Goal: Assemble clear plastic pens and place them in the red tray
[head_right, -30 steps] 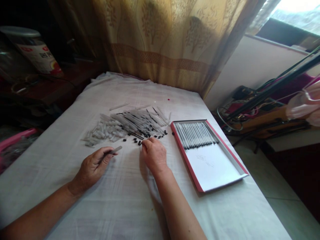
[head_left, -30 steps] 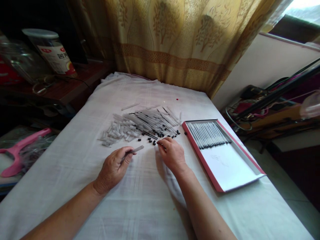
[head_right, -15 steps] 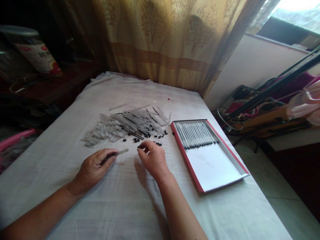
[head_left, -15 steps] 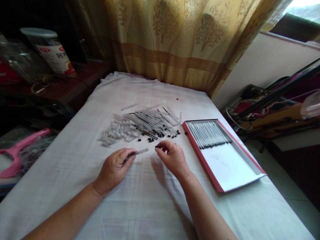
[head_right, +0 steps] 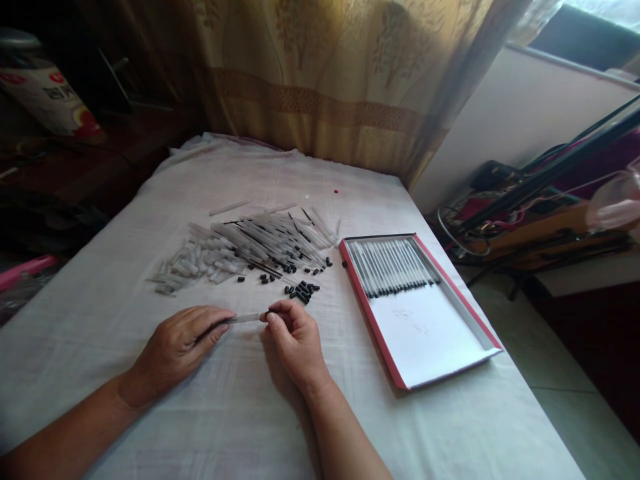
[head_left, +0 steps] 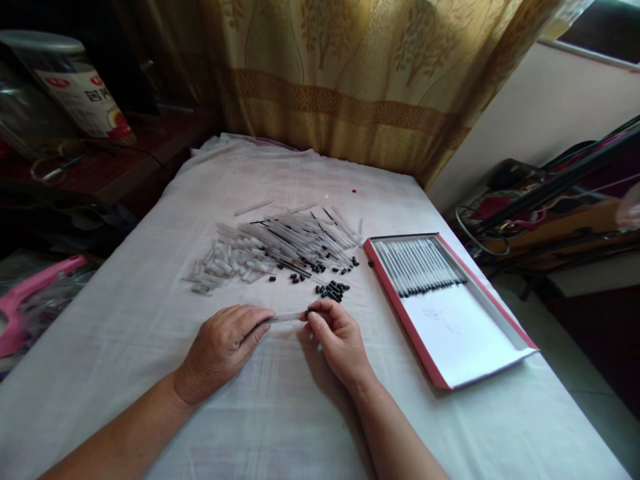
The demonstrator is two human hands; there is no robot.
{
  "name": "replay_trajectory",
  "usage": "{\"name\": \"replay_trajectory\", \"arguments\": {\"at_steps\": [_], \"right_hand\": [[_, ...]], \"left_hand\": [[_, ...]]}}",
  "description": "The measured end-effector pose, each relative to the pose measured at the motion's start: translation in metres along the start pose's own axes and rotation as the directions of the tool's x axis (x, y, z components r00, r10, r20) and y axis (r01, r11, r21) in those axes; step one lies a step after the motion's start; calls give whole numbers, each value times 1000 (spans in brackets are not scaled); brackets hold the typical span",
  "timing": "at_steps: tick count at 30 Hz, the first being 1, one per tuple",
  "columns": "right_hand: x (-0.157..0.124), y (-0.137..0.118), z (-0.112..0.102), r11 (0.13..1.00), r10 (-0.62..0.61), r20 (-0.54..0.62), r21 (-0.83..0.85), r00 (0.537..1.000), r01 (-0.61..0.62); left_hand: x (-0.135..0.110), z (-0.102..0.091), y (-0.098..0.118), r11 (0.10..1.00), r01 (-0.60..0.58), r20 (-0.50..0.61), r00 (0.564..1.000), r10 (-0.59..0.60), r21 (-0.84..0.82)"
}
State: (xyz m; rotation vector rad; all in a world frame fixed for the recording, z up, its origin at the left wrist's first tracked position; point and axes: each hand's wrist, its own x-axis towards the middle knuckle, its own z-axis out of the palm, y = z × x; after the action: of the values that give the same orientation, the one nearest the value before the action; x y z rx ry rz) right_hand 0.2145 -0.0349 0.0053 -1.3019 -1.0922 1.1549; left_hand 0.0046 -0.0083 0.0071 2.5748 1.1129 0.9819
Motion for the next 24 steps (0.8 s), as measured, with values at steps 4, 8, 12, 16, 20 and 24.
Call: {"name": "replay_trajectory", "arguments": {"at_steps": [4, 8, 12, 16, 20, 24], "right_hand": [[2, -1, -3, 1000, -31, 16, -5, 999, 31], [-1, 2, -3, 1000, -19, 24, 0, 1000, 19], [-4, 3, -2, 999, -23, 28, -23, 999, 24], [-5, 3, -2, 996, -65, 35, -62, 997, 67], [-8, 2, -2, 975, -131, 35, -175, 991, 135], [-10, 1, -4, 884, -278, 55, -376, 959, 278]], "left_hand": [[1, 0, 0, 1000, 8, 18, 1000, -8, 0], [2, 0, 0, 1000, 12, 28, 1000, -11, -10], [2, 0, 0, 999, 30, 37, 999, -29, -27], [2, -1, 1, 999, 25, 38, 999, -24, -31], [2, -1, 1, 999, 31, 50, 998, -29, -32], [1, 0, -1, 999, 32, 57, 998, -30, -29]]}}
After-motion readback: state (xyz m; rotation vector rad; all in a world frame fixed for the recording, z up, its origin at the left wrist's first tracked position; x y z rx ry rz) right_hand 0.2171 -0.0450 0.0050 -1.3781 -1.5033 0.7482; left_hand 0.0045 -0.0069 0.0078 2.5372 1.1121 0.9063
